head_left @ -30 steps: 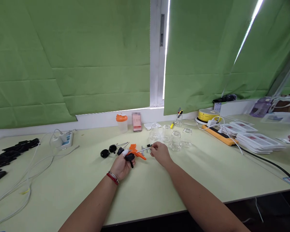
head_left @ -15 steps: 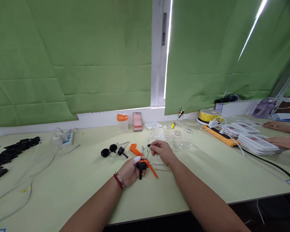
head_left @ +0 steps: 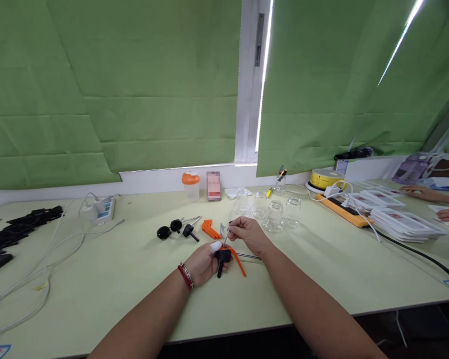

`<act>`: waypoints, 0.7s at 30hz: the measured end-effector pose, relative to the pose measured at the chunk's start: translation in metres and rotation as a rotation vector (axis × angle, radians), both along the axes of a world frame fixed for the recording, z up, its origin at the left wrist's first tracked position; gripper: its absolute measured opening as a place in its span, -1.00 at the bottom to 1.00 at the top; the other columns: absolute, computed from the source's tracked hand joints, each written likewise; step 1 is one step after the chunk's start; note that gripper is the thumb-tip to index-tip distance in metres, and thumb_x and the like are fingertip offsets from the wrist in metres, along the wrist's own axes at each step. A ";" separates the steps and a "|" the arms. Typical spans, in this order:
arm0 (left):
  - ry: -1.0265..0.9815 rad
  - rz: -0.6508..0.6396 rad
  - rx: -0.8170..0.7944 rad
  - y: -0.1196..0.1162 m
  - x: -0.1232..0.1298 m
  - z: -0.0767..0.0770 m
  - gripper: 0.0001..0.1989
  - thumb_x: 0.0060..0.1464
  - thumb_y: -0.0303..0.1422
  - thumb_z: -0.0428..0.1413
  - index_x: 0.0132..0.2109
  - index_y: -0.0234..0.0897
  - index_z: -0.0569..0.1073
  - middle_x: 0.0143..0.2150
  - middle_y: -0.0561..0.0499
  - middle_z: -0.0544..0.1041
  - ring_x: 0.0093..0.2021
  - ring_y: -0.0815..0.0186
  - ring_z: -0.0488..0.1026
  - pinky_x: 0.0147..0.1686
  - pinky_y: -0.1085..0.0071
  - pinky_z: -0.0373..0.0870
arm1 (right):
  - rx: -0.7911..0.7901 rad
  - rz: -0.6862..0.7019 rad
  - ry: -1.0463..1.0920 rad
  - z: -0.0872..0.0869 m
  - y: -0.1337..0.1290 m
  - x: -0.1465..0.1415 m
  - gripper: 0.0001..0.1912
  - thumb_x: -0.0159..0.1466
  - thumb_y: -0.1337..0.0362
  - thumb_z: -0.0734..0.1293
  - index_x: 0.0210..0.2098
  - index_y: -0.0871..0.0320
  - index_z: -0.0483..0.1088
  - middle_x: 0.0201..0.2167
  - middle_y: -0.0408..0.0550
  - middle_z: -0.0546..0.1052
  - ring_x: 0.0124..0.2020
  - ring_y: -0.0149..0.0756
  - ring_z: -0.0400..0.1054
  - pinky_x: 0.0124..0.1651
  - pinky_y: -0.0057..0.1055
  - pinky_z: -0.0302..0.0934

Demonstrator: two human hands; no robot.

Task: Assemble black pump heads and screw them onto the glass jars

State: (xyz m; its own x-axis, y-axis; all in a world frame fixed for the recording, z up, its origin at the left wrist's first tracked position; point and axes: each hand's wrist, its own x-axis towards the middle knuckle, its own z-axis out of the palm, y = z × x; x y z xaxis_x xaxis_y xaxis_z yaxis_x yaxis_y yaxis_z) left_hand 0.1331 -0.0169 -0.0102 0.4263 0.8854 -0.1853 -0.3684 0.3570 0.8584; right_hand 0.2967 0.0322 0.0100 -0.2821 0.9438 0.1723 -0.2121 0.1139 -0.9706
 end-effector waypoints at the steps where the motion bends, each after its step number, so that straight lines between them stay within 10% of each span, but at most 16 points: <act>1: -0.003 -0.002 0.002 0.000 0.000 0.000 -0.79 0.12 -0.29 0.04 -0.25 -0.39 0.42 -0.40 -0.10 0.46 -0.50 0.32 0.39 -0.45 0.39 0.31 | 0.001 -0.005 -0.001 0.000 0.000 -0.001 -0.76 -0.01 0.22 0.44 -0.44 0.23 0.37 -0.63 -0.14 0.50 -0.56 -0.41 0.39 -0.40 -0.42 0.30; 21: -0.075 -0.047 0.071 0.000 0.001 0.001 -0.82 0.12 -0.30 0.06 -0.25 -0.36 0.40 -0.37 -0.10 0.46 -0.43 0.28 0.41 -0.31 0.29 0.35 | 0.061 0.007 -0.141 -0.003 -0.007 -0.016 -0.81 0.05 0.28 0.34 -0.32 0.18 0.35 -0.46 -0.16 0.46 -0.52 -0.43 0.37 -0.34 -0.40 0.34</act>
